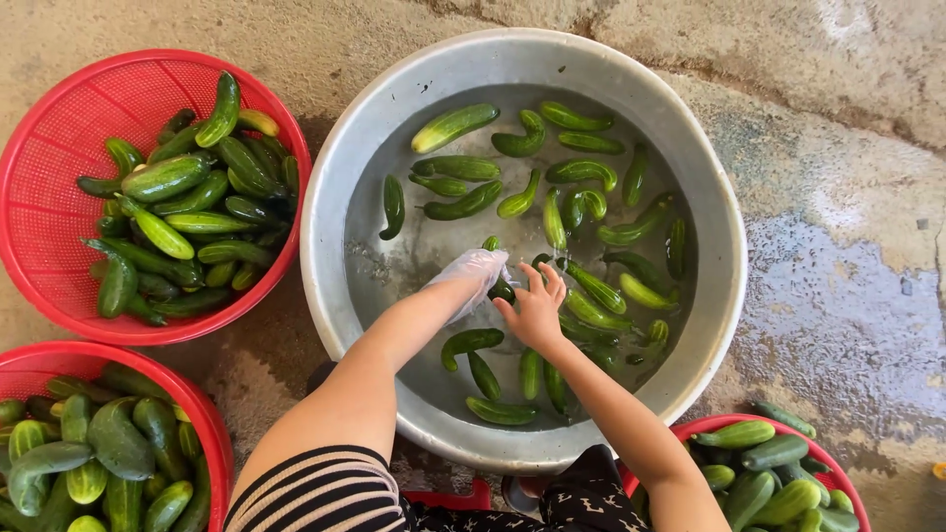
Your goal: Washing cucumbers in a large basin of water and sorting them into baskets.
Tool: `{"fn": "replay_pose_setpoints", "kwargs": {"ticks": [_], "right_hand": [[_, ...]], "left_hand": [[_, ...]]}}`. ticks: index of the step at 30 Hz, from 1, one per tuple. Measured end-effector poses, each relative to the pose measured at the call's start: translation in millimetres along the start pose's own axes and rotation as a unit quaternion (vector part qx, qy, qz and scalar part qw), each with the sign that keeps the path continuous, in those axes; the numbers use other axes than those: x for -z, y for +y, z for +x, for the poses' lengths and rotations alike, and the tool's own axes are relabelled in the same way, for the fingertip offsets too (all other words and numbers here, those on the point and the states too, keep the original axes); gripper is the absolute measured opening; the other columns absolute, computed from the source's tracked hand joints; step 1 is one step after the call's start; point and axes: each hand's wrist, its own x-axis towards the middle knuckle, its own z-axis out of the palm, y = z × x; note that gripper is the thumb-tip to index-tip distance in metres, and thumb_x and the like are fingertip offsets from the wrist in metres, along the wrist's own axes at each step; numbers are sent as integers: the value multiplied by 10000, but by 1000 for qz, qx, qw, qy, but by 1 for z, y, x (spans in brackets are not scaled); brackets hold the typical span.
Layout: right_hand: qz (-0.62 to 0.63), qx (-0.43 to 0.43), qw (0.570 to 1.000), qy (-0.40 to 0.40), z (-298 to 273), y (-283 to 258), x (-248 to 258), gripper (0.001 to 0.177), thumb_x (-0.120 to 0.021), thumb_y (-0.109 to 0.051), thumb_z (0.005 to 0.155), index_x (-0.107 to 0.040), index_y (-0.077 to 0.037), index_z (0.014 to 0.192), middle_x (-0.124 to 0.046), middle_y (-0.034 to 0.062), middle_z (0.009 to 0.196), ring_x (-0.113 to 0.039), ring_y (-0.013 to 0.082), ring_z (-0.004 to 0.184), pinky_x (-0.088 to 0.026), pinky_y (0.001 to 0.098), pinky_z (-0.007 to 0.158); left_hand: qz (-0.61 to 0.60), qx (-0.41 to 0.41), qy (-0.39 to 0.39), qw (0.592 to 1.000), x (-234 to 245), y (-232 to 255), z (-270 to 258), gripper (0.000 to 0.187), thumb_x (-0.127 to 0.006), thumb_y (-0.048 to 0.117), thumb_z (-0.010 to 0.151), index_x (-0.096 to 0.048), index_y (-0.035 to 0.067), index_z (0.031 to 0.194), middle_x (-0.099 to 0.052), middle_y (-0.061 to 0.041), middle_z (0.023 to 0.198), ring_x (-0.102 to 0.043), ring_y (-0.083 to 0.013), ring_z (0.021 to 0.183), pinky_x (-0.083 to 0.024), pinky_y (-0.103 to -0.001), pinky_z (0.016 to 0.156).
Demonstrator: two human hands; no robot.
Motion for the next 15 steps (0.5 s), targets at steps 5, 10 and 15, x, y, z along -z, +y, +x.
{"fn": "replay_pose_setpoints", "kwargs": {"ticks": [5,10,15], "right_hand": [[196,-168,964,-56,6,31,-19,449,-700,-645,913,-765,-207,835,-546,-79,1403,-315,321,1423,-269,659,1148],[75,-119,989,-48,7,17,-14,481,-698,-628,908,-766,-153,941,-473,0,1473,-234,359,1452,-181,672,1153],[-85,11,995,-51,3,-3,-7,491,-835,-439,823,-759,7,1014,-401,174,1545,-143,467,1474,-64,727,1141]], "left_hand": [[-428,29,48,902,3,-21,36,519,-541,537,953,-738,108,739,-709,-86,834,-598,-265,964,-450,-290,908],[-328,16,114,937,8,-11,2,445,-475,588,962,-693,205,1027,-730,-66,993,-659,-238,1069,-515,-378,920],[-191,74,141,969,-46,-50,94,514,-428,622,977,-556,274,1333,-707,-54,1257,-642,-248,1264,-510,-427,1085]]}}
